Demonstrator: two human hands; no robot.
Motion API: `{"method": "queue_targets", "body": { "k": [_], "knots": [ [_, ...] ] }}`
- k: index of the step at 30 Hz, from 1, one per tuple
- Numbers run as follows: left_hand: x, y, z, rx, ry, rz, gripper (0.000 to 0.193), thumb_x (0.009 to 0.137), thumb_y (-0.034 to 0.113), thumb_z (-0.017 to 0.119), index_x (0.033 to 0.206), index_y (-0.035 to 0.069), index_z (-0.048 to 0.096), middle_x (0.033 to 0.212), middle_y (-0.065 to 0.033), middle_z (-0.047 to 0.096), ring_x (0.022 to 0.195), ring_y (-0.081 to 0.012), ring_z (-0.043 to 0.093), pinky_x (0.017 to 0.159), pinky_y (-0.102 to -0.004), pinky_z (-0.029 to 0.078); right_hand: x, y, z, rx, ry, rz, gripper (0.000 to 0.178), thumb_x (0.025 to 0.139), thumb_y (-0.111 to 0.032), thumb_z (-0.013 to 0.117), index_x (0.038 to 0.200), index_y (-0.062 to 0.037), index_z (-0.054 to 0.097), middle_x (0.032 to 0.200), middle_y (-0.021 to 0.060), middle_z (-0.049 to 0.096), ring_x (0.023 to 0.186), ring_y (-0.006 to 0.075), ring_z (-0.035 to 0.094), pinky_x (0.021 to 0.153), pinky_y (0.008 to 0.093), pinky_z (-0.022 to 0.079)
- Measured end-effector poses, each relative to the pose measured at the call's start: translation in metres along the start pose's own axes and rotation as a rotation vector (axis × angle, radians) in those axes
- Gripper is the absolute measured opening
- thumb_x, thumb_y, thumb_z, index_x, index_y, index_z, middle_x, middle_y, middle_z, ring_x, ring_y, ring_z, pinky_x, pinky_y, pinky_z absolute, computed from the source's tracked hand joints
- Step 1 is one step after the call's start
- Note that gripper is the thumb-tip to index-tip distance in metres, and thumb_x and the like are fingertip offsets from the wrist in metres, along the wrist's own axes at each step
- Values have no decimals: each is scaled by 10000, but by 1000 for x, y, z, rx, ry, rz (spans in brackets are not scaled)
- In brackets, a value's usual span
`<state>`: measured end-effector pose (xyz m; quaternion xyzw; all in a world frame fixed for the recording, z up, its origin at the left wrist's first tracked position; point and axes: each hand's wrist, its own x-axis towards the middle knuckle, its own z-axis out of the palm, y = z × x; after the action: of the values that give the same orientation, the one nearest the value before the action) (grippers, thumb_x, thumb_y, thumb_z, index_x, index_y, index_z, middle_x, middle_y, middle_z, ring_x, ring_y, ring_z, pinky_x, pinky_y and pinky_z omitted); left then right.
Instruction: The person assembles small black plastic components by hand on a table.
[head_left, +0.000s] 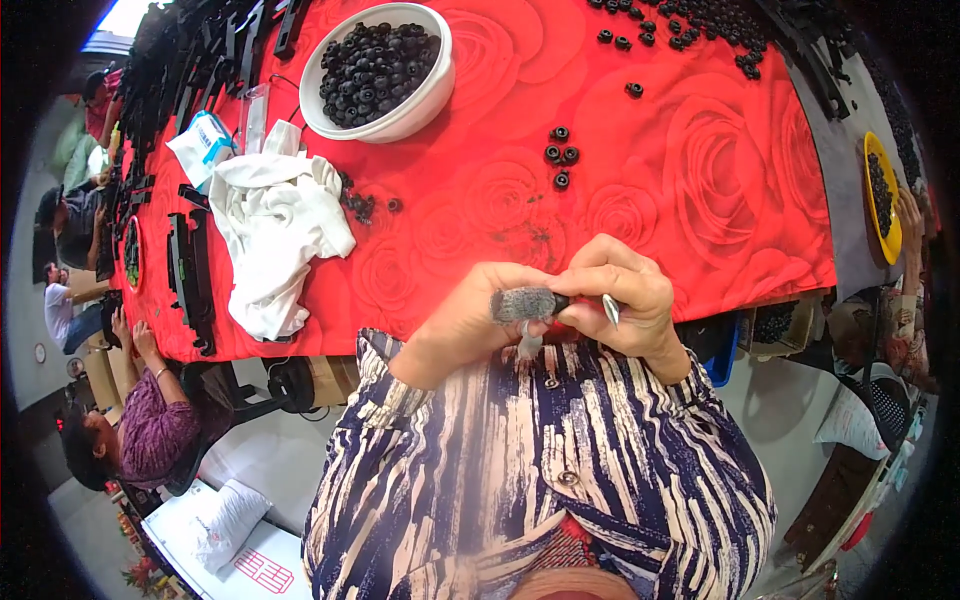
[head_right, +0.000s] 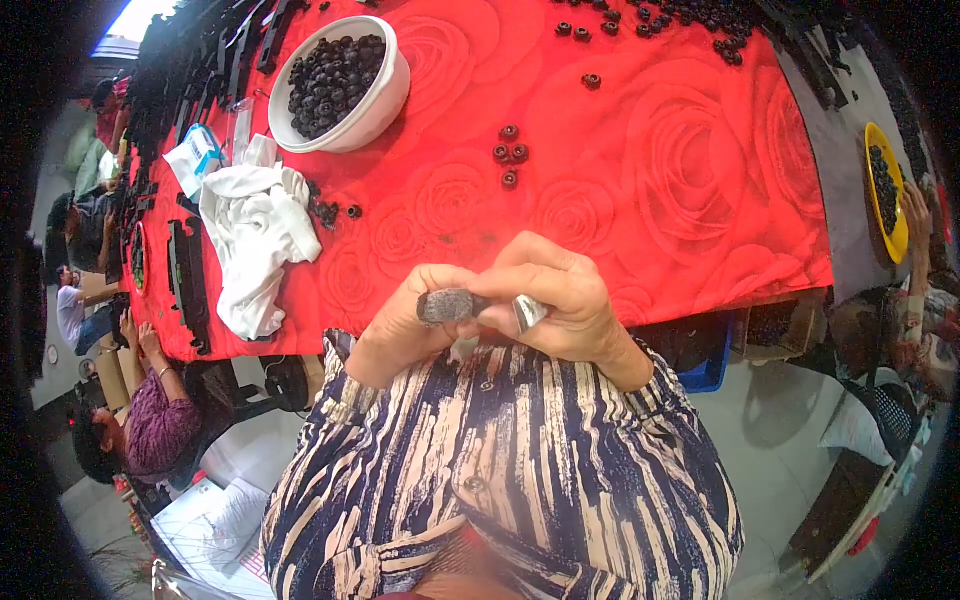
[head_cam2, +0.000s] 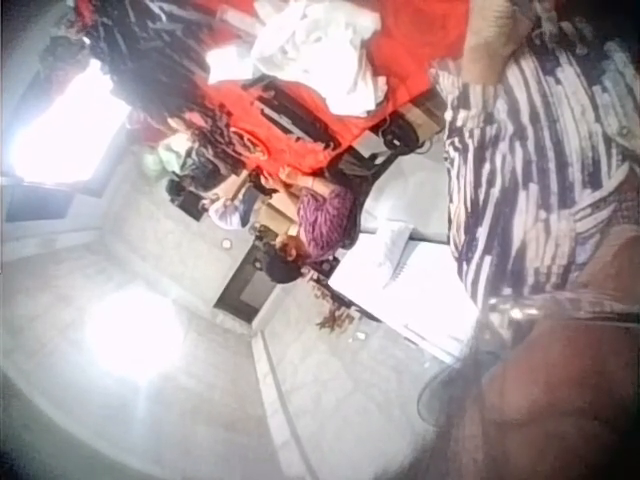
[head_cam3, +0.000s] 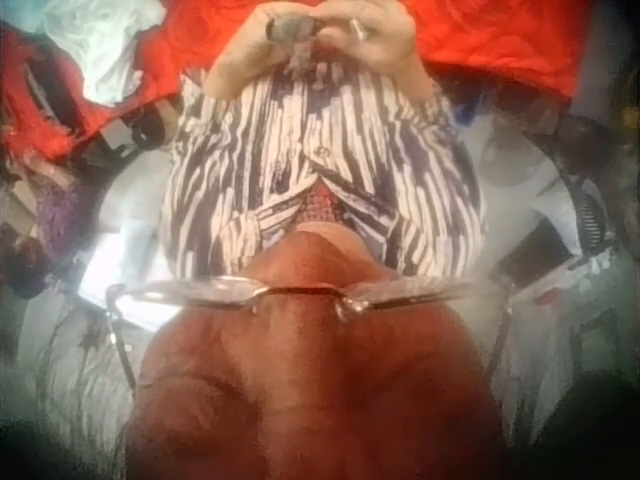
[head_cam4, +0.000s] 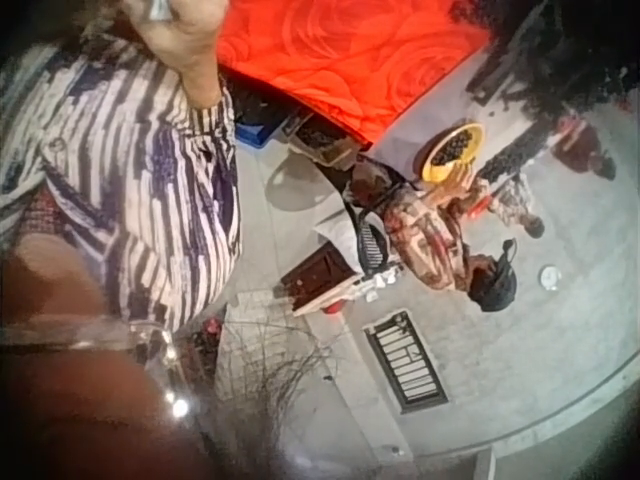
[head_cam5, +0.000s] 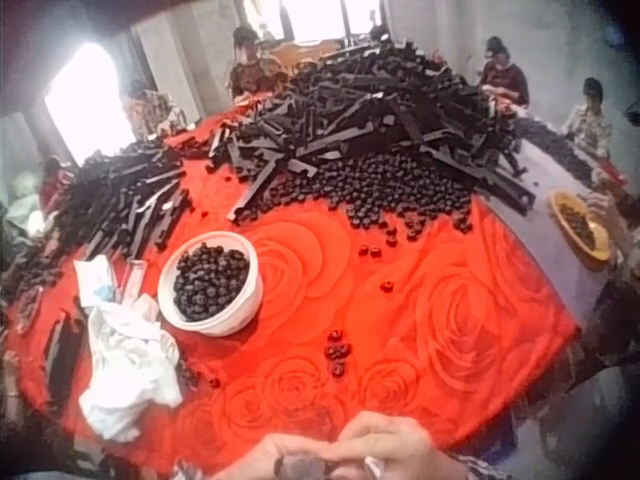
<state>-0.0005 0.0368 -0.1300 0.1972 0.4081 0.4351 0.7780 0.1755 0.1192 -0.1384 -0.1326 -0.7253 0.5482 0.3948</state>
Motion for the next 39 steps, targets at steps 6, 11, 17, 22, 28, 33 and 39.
{"method": "queue_targets", "body": {
  "k": [6, 11, 17, 22, 28, 33, 39],
  "knots": [
    [-10, 7, 11, -89, 39, -24, 135, 857, 34, 572, 971, -4, 634, 754, -35, 628, 592, -74, 583, 503, -177, 453, 4, -6, 5, -149, 66, -237, 305, 678, -11, 741, 971, 30, 667, 755, 94, 571, 577, 145, 536, 474, 245, 397],
    [-14, 7, 10, -46, -7, 5, 151, 868, 70, 576, 986, -8, 629, 774, -53, 637, 617, -76, 601, 504, -170, 456, 1, -9, 6, -156, 51, -281, 389, 601, 20, 750, 981, 34, 668, 723, 84, 558, 528, 152, 507, 434, 254, 364],
    [-19, 2, 16, 14, -6, 84, 172, 886, 96, 564, 1011, -13, 612, 747, -26, 623, 610, -64, 589, 531, -169, 452, 0, -18, 3, -313, 76, -377, 427, 552, -36, 734, 968, 30, 662, 690, 56, 536, 505, 166, 498, 425, 281, 367],
    [-18, 0, 20, -20, 12, 187, 169, 875, 71, 569, 1015, -15, 611, 817, -31, 617, 666, -70, 591, 569, -176, 456, -3, -19, -1, -409, 34, -457, 352, 543, -46, 717, 879, 36, 653, 743, 66, 550, 492, 162, 485, 425, 291, 359],
    [-19, 1, 22, 114, 130, 290, 173, 844, -10, 579, 1012, -33, 614, 856, -29, 599, 686, -69, 579, 593, -185, 464, -6, -25, -1, -77, 96, 65, 286, 734, -23, 657, 997, 35, 561, 819, 121, 560, 626, 213, 563, 550, 292, 437],
    [-18, 2, 23, 153, 153, 274, 183, 840, -22, 581, 1019, -29, 615, 867, -33, 595, 696, -72, 581, 601, -184, 464, -13, -25, -4, -62, 36, 165, 280, 791, -4, 585, 1063, 30, 527, 823, 133, 553, 681, 233, 563, 583, 294, 428],
    [-17, 1, 24, 209, 151, 296, 194, 838, -31, 576, 1029, -28, 613, 877, -35, 592, 691, -75, 579, 605, -188, 468, -10, -25, -2, -239, 41, 169, 229, 805, -11, 580, 1029, 27, 549, 784, 147, 551, 648, 262, 563, 559, 322, 433]
  ]
}}
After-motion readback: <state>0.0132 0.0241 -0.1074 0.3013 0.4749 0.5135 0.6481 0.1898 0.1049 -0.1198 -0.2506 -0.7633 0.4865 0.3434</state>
